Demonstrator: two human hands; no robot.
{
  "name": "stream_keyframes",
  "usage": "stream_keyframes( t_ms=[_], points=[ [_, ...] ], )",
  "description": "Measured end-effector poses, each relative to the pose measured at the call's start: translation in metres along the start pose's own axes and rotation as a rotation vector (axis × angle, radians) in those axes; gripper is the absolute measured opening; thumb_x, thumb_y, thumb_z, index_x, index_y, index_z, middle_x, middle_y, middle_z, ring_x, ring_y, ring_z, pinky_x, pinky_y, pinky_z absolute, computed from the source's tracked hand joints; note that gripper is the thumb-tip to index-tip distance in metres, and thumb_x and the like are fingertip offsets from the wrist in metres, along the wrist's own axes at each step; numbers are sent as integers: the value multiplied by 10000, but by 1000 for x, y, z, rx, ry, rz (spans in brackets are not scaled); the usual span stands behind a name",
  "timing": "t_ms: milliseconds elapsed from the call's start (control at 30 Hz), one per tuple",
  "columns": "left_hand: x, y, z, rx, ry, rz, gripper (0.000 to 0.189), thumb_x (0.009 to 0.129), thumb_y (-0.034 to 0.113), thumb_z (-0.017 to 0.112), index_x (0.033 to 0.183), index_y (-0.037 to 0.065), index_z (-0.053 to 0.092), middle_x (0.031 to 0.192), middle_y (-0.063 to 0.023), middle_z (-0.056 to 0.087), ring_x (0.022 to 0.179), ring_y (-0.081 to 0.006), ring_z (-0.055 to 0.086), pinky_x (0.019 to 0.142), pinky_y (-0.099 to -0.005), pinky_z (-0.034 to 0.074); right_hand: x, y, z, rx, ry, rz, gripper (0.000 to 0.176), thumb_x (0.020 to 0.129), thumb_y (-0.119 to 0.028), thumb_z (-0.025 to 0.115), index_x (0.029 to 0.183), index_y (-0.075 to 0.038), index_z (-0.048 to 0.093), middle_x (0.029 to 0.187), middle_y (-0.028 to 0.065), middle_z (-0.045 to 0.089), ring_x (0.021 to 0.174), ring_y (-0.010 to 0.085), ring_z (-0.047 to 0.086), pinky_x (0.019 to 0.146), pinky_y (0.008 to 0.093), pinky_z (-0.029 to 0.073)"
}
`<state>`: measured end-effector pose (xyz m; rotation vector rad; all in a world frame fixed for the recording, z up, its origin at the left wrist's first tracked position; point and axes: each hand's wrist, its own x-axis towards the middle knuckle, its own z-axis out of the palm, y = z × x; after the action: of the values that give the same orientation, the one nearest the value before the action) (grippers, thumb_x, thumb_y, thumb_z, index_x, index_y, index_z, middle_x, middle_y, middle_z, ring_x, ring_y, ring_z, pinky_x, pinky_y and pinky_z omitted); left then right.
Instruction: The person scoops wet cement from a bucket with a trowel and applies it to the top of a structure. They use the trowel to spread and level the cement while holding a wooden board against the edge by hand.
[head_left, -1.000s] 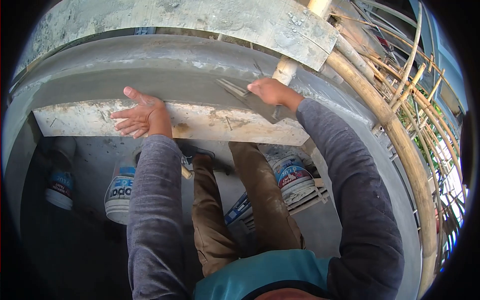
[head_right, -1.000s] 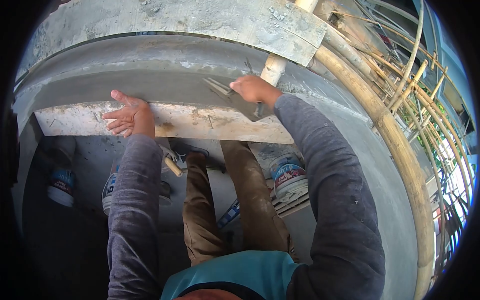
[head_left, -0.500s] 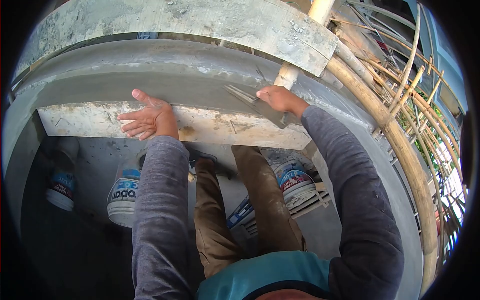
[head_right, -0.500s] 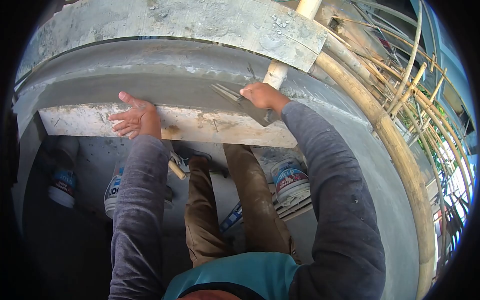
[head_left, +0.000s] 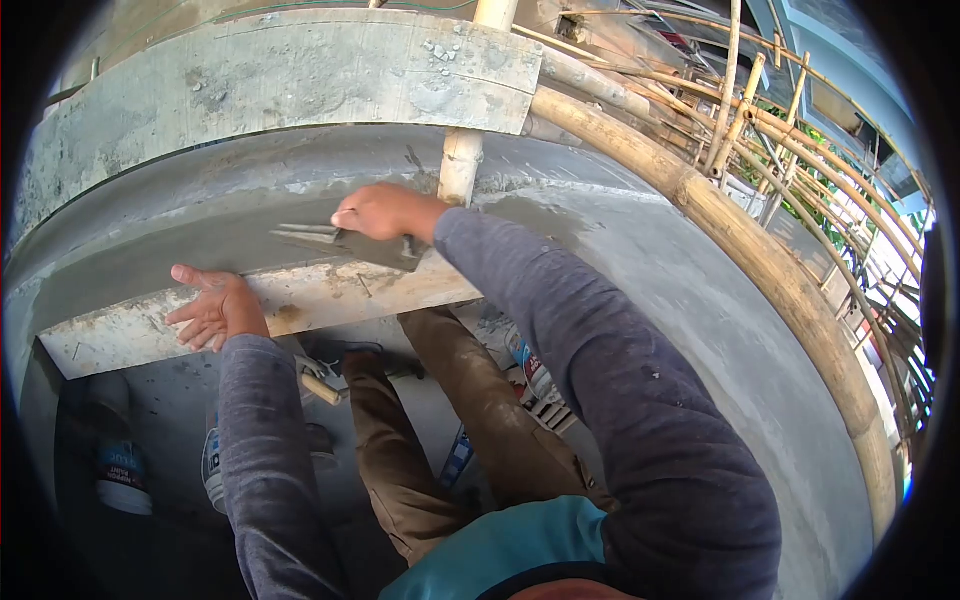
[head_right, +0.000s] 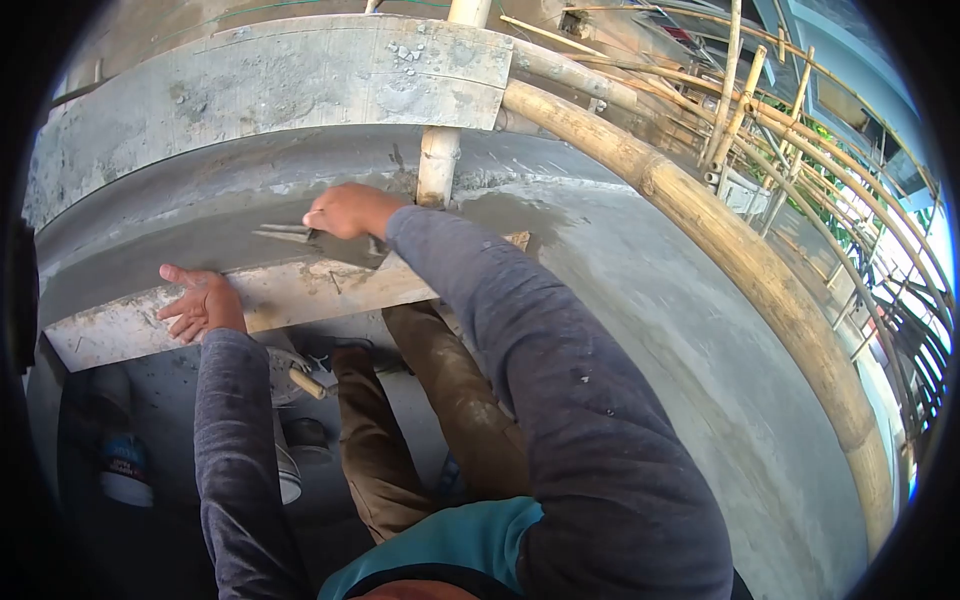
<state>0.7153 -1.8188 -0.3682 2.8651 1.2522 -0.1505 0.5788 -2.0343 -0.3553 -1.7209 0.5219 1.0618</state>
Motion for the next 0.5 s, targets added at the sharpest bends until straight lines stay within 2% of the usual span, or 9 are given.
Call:
stream_keyframes(
  t_ms=[67, 133, 267, 333, 400, 500],
  points=[
    [2, 2, 7, -12, 17, 6, 1088, 809, 884, 179, 1556, 93, 166, 1573, -303, 133, 1466, -460, 107, 1140, -622, 143, 3, -15, -1, -2, 40, -42, 448, 974, -452, 461, 1103, -93, 696, 1157, 174, 662, 1106, 382, 603, 941, 485, 464],
    [5, -6, 6, -4, 25, 16, 1083, 810, 884, 182, 1556, 98, 168, 1573, -301, 137, 1465, -461, 108, 1138, -628, 140, -12, -5, -12, -66, -14, 171, 440, 978, -440, 462, 1103, -89, 696, 1155, 175, 662, 1098, 382, 607, 935, 489, 468],
    [5, -3, 9, -35, 43, -8, 1084, 803, 891, 198, 1555, 110, 191, 1573, -297, 146, 1460, -466, 116, 1134, -635, 134, -57, 103, -12, -231, 11, 285, 448, 988, -430, 453, 1094, -72, 699, 1088, 180, 682, 1071, 377, 620, 900, 467, 480],
    [4, -1, 9, -48, 47, -3, 1087, 799, 895, 205, 1553, 112, 200, 1572, -297, 149, 1457, -468, 122, 1133, -636, 134, -73, 97, -18, -260, 26, 311, 451, 987, -431, 450, 1096, -72, 699, 1080, 183, 684, 1064, 377, 621, 897, 471, 477],
    [1, -3, 7, -43, 59, 4, 1092, 794, 898, 214, 1550, 111, 216, 1569, -297, 162, 1451, -466, 141, 1131, -635, 139, -79, 54, -24, -81, -30, 171, 449, 976, -428, 453, 1096, -73, 700, 1105, 186, 678, 1062, 379, 623, 897, 479, 471],
    [2, -1, 3, -8, 12, -10, 1103, 791, 903, 193, 1559, 113, 156, 1580, -287, 135, 1476, -448, 80, 1163, -592, 112, -32, -17, -5, -57, 38, 47, 442, 963, -424, 461, 1093, -78, 702, 1131, 179, 674, 1075, 378, 622, 912, 477, 476]
  ],
)
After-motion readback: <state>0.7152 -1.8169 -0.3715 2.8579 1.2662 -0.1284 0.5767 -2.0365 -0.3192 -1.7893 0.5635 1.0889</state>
